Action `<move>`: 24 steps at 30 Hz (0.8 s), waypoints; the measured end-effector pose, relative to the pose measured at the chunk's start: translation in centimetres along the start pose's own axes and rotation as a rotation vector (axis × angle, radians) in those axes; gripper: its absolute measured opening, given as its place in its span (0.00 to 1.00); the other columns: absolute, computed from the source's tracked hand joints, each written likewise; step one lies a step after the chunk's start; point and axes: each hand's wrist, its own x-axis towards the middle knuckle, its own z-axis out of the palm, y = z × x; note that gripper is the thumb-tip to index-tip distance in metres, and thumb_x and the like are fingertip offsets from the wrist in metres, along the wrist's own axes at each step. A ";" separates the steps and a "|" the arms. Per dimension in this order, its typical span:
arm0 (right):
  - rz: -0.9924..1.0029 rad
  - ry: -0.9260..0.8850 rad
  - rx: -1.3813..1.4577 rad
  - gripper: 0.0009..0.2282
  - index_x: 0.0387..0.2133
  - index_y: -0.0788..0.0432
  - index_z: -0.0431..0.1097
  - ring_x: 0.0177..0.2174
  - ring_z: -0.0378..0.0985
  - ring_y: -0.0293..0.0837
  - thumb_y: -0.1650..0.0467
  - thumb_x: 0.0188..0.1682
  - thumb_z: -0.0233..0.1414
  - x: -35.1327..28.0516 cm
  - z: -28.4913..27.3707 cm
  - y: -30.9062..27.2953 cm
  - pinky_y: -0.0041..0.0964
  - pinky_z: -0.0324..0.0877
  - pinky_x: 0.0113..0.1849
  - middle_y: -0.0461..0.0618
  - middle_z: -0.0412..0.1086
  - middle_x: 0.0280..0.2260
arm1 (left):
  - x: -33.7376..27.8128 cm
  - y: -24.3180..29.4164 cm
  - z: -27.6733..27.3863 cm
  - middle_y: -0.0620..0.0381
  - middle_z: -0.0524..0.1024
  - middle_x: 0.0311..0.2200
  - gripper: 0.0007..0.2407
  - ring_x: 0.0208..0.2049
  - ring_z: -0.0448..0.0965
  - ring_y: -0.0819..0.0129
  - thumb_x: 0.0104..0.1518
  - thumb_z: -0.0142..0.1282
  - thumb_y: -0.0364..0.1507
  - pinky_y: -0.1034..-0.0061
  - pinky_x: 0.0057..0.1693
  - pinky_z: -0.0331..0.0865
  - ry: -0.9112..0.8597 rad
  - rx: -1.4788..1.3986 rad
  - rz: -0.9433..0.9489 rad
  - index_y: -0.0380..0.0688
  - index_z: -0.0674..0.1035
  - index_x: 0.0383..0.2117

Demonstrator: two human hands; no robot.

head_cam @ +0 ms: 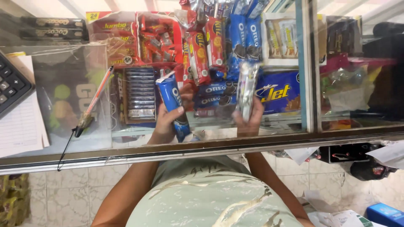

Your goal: Stocking and arranging snack packages from a box into a glass display counter

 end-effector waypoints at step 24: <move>-0.693 -0.198 -0.856 0.18 0.57 0.52 0.72 0.50 0.64 0.45 0.73 0.52 0.57 12.7 3.5 1.5 0.47 0.54 0.49 0.43 0.66 0.60 | 3.9 -1.6 0.8 0.33 0.60 0.66 0.30 0.69 0.55 0.37 0.44 0.73 0.31 0.52 0.72 0.46 -0.129 0.879 0.464 0.35 0.76 0.57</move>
